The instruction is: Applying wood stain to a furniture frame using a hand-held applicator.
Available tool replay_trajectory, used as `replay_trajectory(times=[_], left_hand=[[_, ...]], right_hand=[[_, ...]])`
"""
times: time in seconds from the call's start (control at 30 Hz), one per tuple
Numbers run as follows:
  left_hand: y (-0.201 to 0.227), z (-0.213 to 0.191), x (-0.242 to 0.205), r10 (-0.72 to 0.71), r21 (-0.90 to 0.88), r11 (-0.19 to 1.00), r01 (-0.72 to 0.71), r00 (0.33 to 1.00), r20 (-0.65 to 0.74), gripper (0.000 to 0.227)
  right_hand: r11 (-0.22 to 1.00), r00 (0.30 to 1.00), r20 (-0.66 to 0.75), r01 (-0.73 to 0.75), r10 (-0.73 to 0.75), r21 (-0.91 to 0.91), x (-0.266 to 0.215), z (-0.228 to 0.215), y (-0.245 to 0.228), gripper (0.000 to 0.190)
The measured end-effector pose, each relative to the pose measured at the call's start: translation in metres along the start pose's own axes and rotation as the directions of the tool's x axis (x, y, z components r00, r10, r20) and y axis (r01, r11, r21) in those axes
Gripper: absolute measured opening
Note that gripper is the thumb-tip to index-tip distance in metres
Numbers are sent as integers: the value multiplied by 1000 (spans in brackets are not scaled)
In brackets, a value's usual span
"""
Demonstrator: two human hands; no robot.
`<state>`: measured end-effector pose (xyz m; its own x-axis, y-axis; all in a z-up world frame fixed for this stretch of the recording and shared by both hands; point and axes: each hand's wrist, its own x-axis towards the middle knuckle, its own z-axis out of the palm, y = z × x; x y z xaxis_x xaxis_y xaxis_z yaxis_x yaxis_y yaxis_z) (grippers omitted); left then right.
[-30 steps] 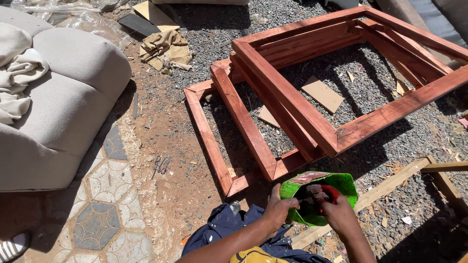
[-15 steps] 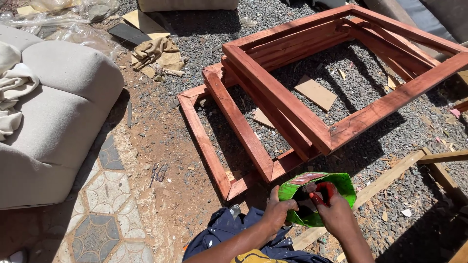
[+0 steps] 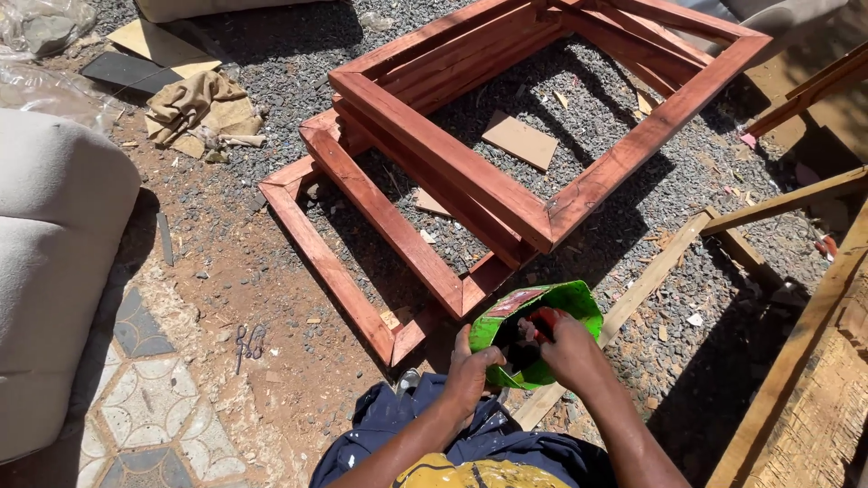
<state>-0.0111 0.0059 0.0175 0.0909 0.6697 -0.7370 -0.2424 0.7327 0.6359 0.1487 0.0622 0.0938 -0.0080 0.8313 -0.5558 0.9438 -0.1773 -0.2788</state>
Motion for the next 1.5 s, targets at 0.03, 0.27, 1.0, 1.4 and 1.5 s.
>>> replay_trajectory(times=[0.03, 0.27, 1.0, 1.4, 1.5], left_hand=[[2, 0, -2, -36, -50, 998, 37, 999, 15, 110], [-13, -1, 14, 8, 5, 1000, -8, 1000, -15, 107], [15, 3, 3, -142, -123, 983, 140, 990, -7, 108], [7, -2, 19, -73, -211, 975, 72, 997, 3, 107], [20, 0, 9, -82, -207, 975, 75, 996, -26, 107]], right_hand=[[995, 997, 31, -79, 77, 60, -9, -7, -8, 20], [981, 999, 18, -47, 45, 191, -14, -12, -10, 19], [905, 996, -43, -58, 84, 422, -12, -17, -2, 45], [296, 954, -19, -74, 300, 952, 7, -11, 48, 31], [286, 954, -88, 3, 287, 958, 14, -8, 69, 14]])
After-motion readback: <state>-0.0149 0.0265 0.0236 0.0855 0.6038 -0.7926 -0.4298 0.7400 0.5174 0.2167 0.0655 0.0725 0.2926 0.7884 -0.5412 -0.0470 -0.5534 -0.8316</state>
